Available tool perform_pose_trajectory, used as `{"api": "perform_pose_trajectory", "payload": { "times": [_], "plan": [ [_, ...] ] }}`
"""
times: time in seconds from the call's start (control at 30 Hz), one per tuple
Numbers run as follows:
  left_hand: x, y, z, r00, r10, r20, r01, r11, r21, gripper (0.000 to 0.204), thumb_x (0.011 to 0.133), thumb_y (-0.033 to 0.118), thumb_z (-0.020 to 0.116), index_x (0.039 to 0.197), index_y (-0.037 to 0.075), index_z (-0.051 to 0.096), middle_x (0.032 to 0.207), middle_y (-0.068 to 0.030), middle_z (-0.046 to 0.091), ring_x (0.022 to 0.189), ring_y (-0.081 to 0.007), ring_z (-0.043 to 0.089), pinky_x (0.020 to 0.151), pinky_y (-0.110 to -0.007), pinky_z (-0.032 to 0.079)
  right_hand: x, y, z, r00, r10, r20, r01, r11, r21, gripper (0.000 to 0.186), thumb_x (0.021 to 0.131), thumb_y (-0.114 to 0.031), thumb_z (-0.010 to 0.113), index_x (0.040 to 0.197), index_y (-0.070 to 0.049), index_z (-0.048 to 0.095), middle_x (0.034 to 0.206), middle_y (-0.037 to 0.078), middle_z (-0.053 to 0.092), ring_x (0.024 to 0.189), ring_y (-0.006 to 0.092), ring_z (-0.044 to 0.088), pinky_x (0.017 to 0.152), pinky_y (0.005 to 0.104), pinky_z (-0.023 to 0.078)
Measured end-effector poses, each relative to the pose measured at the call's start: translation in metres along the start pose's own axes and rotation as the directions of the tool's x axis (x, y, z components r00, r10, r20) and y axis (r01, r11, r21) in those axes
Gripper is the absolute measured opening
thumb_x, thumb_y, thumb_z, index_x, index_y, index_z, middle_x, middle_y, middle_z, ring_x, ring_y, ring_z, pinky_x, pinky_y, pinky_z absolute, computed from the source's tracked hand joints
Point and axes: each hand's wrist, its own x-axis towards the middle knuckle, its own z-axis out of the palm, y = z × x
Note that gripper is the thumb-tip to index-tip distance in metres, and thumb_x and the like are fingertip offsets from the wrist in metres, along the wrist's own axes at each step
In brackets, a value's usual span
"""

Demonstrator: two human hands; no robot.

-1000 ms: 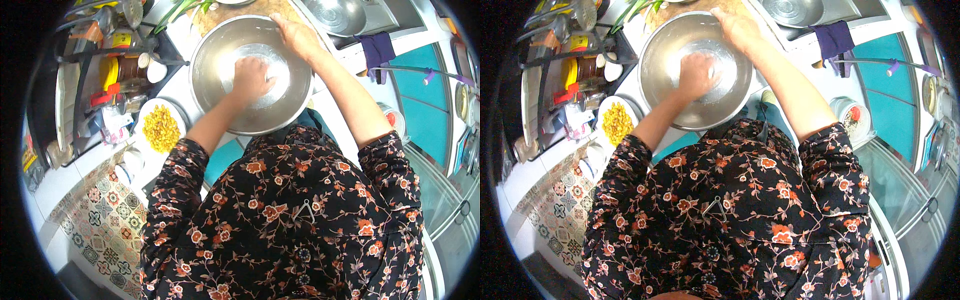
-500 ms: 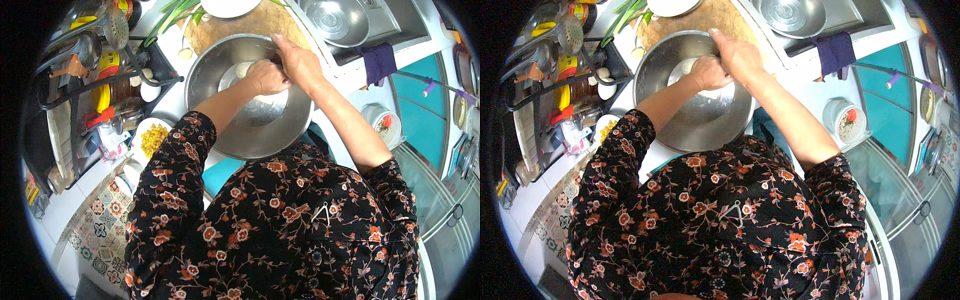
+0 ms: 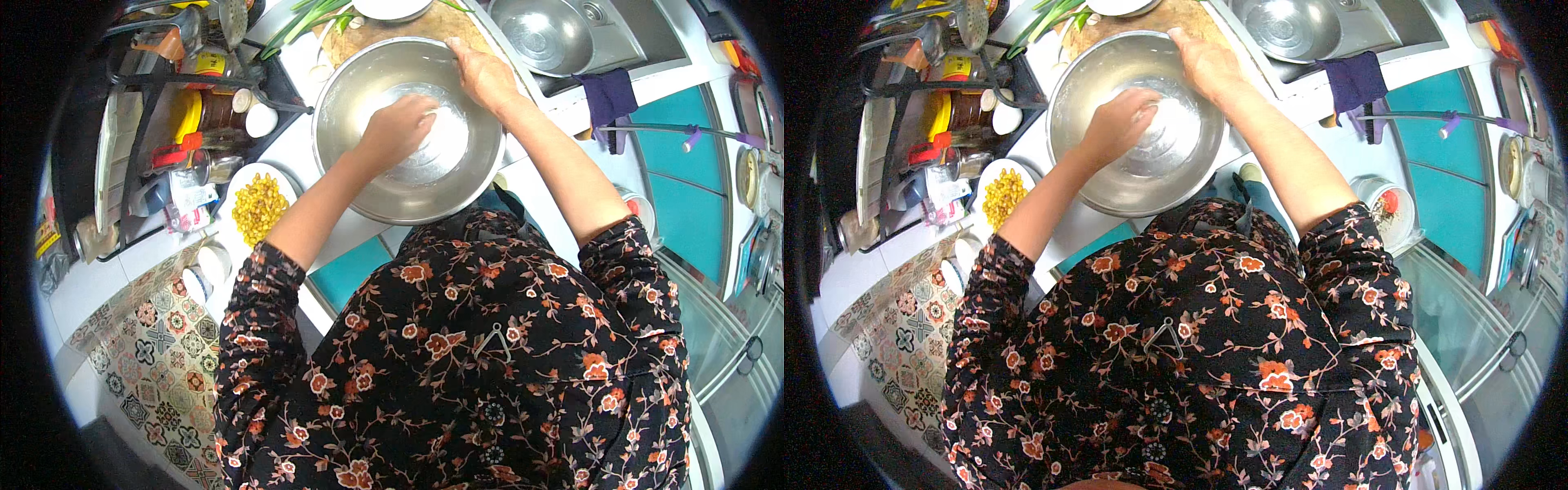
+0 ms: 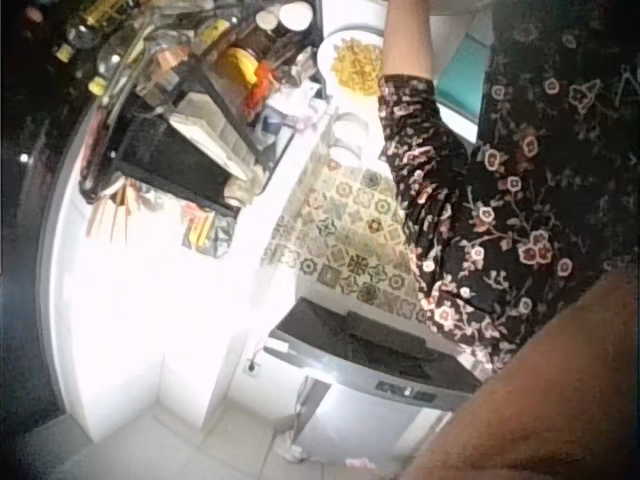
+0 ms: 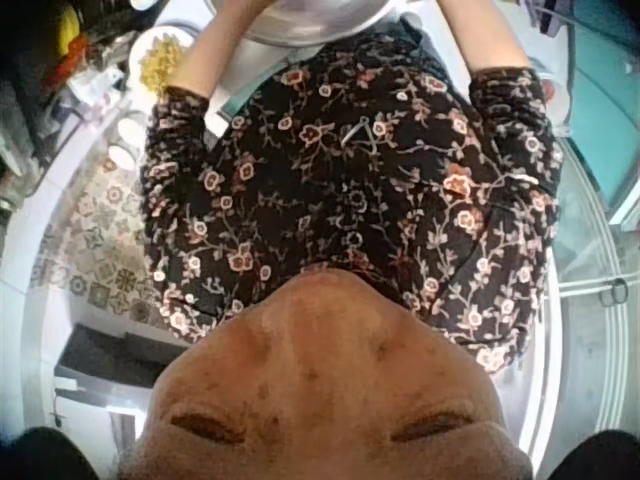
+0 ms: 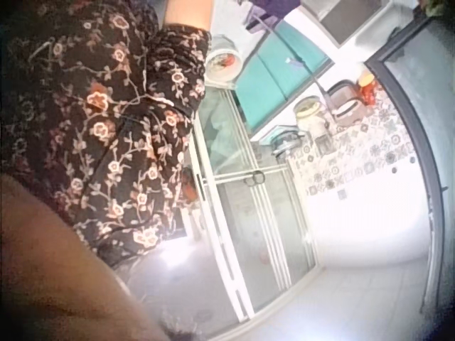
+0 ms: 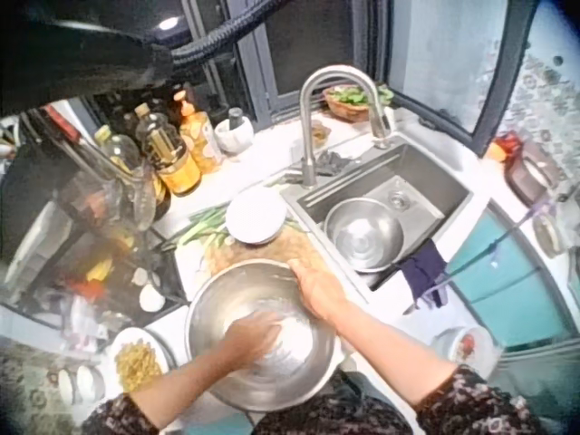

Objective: The person kneads dough in a metal mixing bowl by hand, repeatedly folding and pressing the mixture until it forms a cohesive ball. The person then lifts the dough ball and walks to another room, placing it on a table.

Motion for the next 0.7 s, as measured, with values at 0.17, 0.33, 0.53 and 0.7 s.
{"api": "perform_pose_trajectory", "payload": {
  "times": [0.17,0.33,0.53,0.7],
  "plan": [
    [-0.027,-0.031,0.035,0.988,0.153,-0.035,-0.145,0.975,0.167,0.026,0.081,0.024,0.060,0.104,0.012,0.060,0.103,-0.0100,0.058,0.098,-0.0279,0.053,0.082,-0.040,0.044,0.001,-0.007,-0.008,0.995,0.054,0.079,-0.061,0.995,0.079,0.039,0.084,-0.012,0.046,0.122,-0.017,0.046,0.096,0.016,0.062,0.087,0.0341,0.060,0.074,0.0441,0.048],
    [-0.018,-0.028,0.048,0.967,0.136,0.216,-0.191,0.947,0.258,0.024,0.084,0.029,0.056,0.096,0.008,0.060,0.096,-0.0113,0.059,0.091,-0.0308,0.056,0.077,-0.041,0.046,-0.001,-0.005,-0.002,0.993,0.081,0.082,-0.087,0.994,0.072,0.039,0.085,-0.013,0.046,0.124,-0.019,0.046,0.097,0.015,0.063,0.088,0.0338,0.060,0.074,0.0441,0.048],
    [-0.017,-0.042,0.041,0.844,-0.525,0.107,0.476,0.827,0.300,0.028,0.083,0.033,0.055,0.084,0.004,0.057,0.094,-0.0137,0.059,0.092,-0.0351,0.055,0.072,-0.045,0.047,-0.001,-0.006,0.001,0.999,0.029,-0.012,-0.028,0.996,0.080,0.038,0.086,-0.013,0.046,0.124,-0.019,0.046,0.098,0.016,0.062,0.089,0.0341,0.059,0.075,0.0435,0.047],
    [-0.001,-0.009,0.053,0.995,0.102,-0.017,-0.097,0.979,0.177,0.024,0.080,0.028,0.058,0.080,0.005,0.059,0.083,-0.0111,0.058,0.084,-0.0293,0.054,0.072,-0.041,0.045,-0.001,-0.014,-0.011,0.997,0.033,0.064,-0.041,0.992,0.120,0.037,0.085,-0.011,0.045,0.122,-0.016,0.047,0.096,0.016,0.062,0.087,0.0347,0.059,0.073,0.0442,0.047]
  ]
}}
